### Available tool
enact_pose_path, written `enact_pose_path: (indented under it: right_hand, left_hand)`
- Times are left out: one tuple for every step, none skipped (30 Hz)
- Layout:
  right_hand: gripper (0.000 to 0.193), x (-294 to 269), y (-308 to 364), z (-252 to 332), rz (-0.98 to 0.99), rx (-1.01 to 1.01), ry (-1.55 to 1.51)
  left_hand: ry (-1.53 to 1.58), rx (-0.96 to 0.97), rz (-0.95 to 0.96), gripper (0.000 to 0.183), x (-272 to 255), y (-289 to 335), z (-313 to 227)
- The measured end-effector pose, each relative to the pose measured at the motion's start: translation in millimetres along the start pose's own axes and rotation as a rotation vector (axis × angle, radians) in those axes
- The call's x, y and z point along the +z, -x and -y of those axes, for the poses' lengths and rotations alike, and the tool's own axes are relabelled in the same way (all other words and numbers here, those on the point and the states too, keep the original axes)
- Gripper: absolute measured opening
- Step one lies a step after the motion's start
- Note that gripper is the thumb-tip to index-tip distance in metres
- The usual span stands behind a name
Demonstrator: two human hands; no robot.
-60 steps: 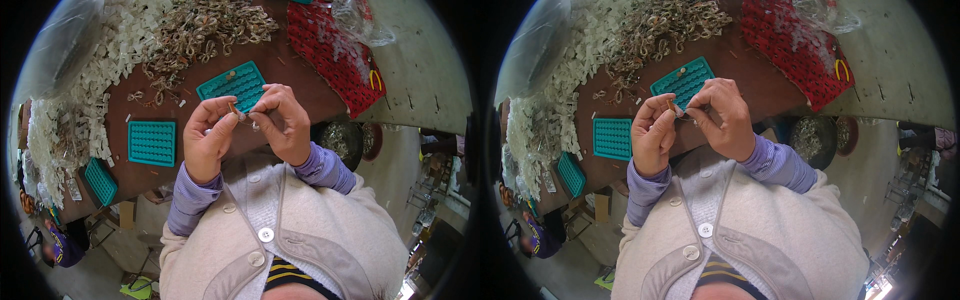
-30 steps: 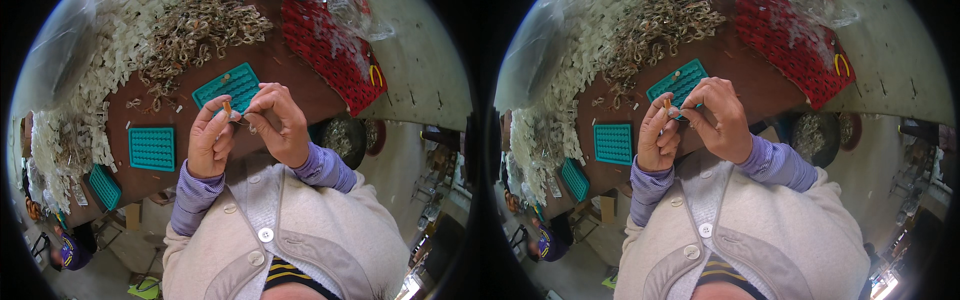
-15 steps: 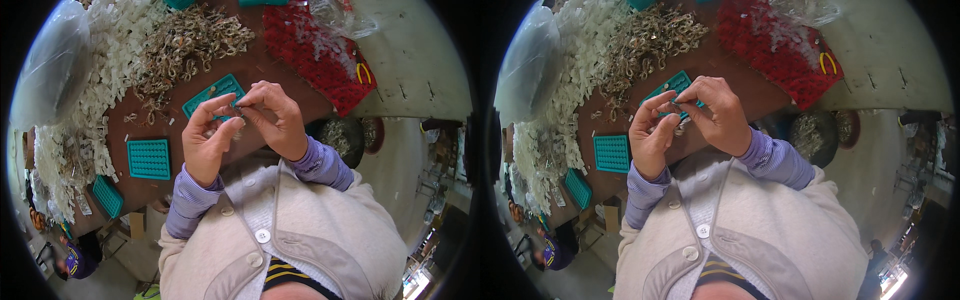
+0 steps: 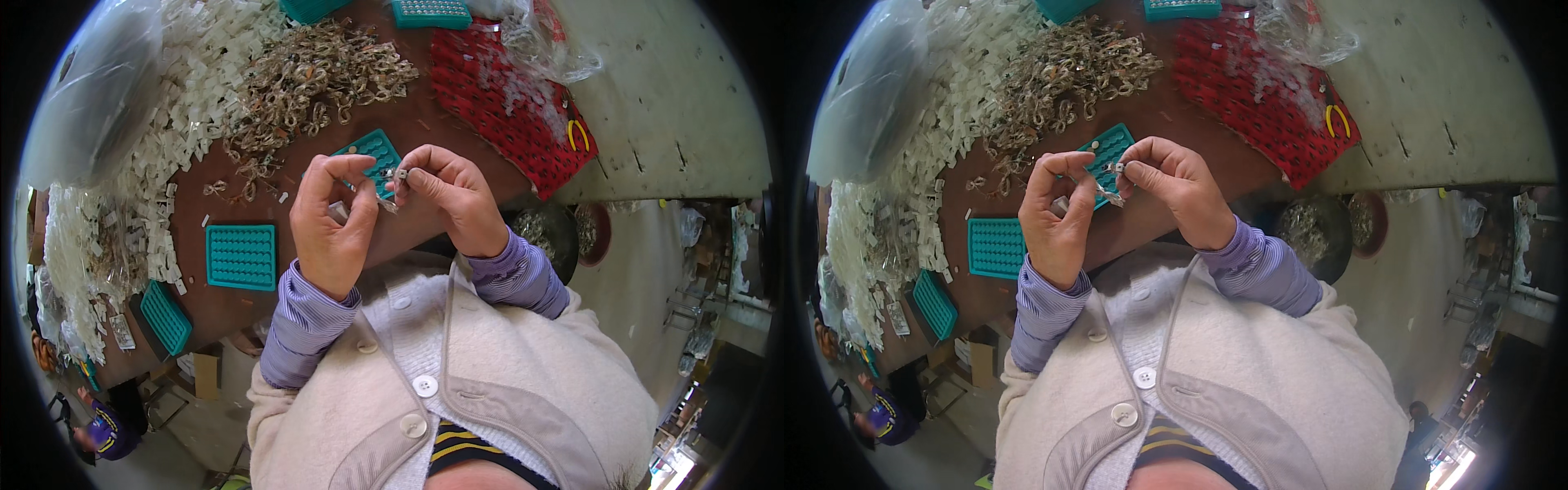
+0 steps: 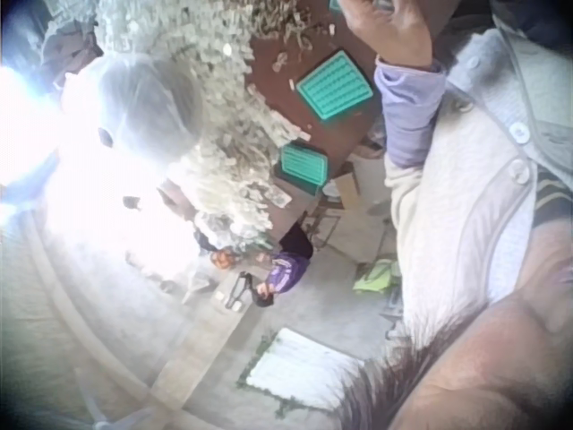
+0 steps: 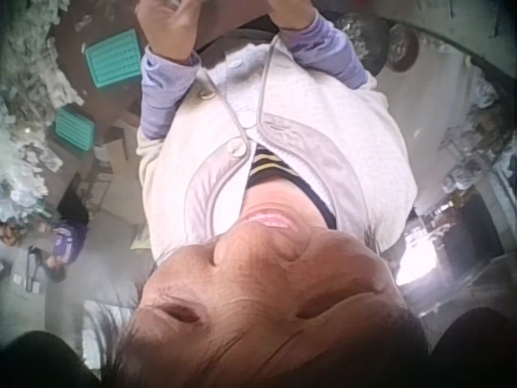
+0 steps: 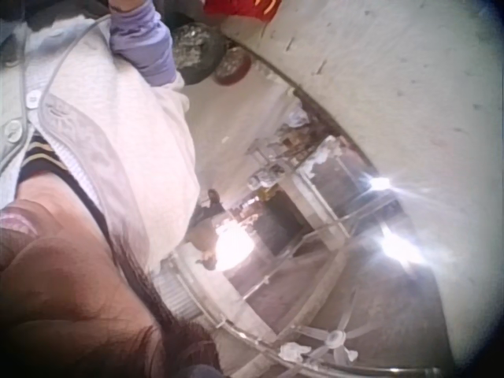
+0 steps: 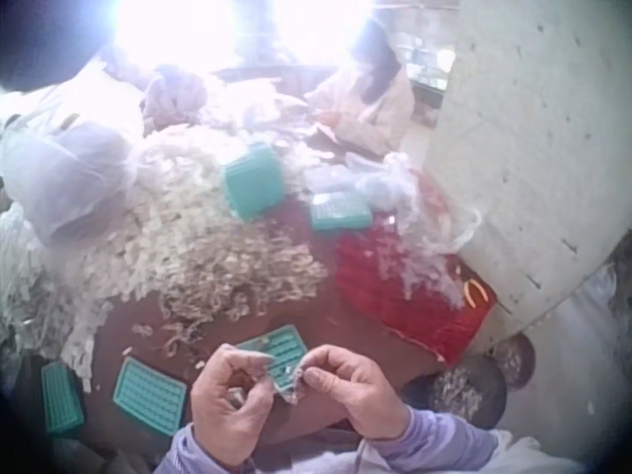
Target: The person repeatedly picks small white plastic housings and metal pins from a table, inserts the pins into the housings, and places the assembled units into teal trays. The person also moves a plastic bag of parts and repositions trays on the table.
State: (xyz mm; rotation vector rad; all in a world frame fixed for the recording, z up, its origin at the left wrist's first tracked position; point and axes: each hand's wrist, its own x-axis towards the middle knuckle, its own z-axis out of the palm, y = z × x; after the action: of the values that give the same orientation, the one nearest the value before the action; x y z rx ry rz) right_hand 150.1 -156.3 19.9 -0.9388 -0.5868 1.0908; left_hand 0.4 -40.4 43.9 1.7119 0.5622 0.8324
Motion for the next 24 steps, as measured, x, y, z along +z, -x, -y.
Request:
enact_pose_path:
  right_hand:
    - [0.014, 1, -1, 0, 0.021, 0.031, -0.047]
    - [0.015, 2, -2, -1, 0.041, 0.063, -0.095]
    - [0.015, 3, -3, -1, 0.060, 0.096, -0.144]
    - [0.016, 4, -4, -1, 0.063, 0.110, -0.163]
    - [0.016, 5, -5, -1, 0.067, 0.126, -0.184]
    - [0.016, 7, -5, -1, 0.072, 0.142, -0.199]
    - [0.017, 10, -7, -2, 0.072, 0.123, -0.178]
    - [0.017, 13, -9, -3, 0.070, 0.104, -0.152]
    - [0.017, 17, -10, -5, 0.056, 0.094, -0.118]
    - [0.017, 20, -11, -6, 0.046, 0.066, -0.073]
    - [0.017, 24, -10, -7, 0.024, 0.047, -0.021]
    - [0.017, 28, -10, -8, -0.002, 0.018, 0.026]
    - [0.017, 33, -10, -10, -0.005, 0.040, 0.026]
    - [0.016, 37, -10, -11, -0.013, 0.052, 0.021]
    - [0.016, 39, -11, -11, 0.003, 0.076, 0.026]
    - [0.014, 40, -11, -11, -0.016, 0.077, 0.070]
    - [0.013, 41, -12, -10, -0.011, 0.090, 0.122]
    - [0.012, 41, -12, -10, -0.035, 0.096, 0.178]
    - [0.011, 41, -13, -10, -0.016, 0.083, 0.165]
    - [0.011, 40, -13, -10, -0.027, 0.061, 0.157]
    - [0.010, 40, -14, -11, -0.021, 0.036, 0.145]
    - [0.010, 39, -14, -11, -0.050, 0.014, 0.177]
    - [0.010, 38, -15, -12, -0.062, -0.012, 0.205]
    - [0.009, 37, -15, -13, -0.077, -0.044, 0.232]
  left_hand:
    - [-0.027, 0.022, 0.009, 0.024, -3, -1, 0]
    - [-0.053, 0.044, 0.020, 0.024, -6, -1, 0]
    - [-0.072, 0.059, 0.023, 0.025, -8, -1, 0]
    - [-0.067, 0.066, 0.044, 0.025, -10, 0, 0]
    - [-0.054, 0.066, 0.057, 0.024, -10, 1, 0]
    - [-0.043, 0.066, 0.069, 0.024, -11, 3, 1]
    - [-0.027, 0.043, 0.072, 0.023, -14, 3, 2]
    - [-0.011, 0.020, 0.075, 0.022, -17, 2, 4]
    - [0.006, -0.013, 0.073, 0.021, -19, 3, 6]
    - [0.041, -0.037, 0.048, 0.020, -21, 4, 7]
    - [0.076, -0.070, 0.018, 0.018, -23, 6, 8]
    - [0.109, -0.103, -0.012, 0.017, -24, 7, 9]
    - [0.115, -0.109, -0.025, 0.017, -26, 8, 10]
    - [0.121, -0.115, -0.036, 0.017, -27, 9, 11]
    - [0.127, -0.120, -0.047, 0.018, -28, 10, 11]
    - [0.171, -0.157, -0.050, 0.017, -29, 11, 12]
    - [0.215, -0.194, -0.053, 0.016, -30, 12, 12]
    - [0.258, -0.231, -0.057, 0.015, -32, 13, 13]
    - [0.304, -0.268, -0.049, 0.015, -33, 13, 14]
    - [0.350, -0.305, -0.041, 0.015, -34, 13, 15]
    - [0.406, -0.347, -0.034, 0.016, -34, 13, 17]
    - [0.467, -0.388, -0.026, 0.017, -35, 13, 19]
    - [0.538, -0.432, -0.019, 0.018, -35, 12, 21]
    - [0.614, -0.473, -0.011, 0.019, -35, 11, 22]
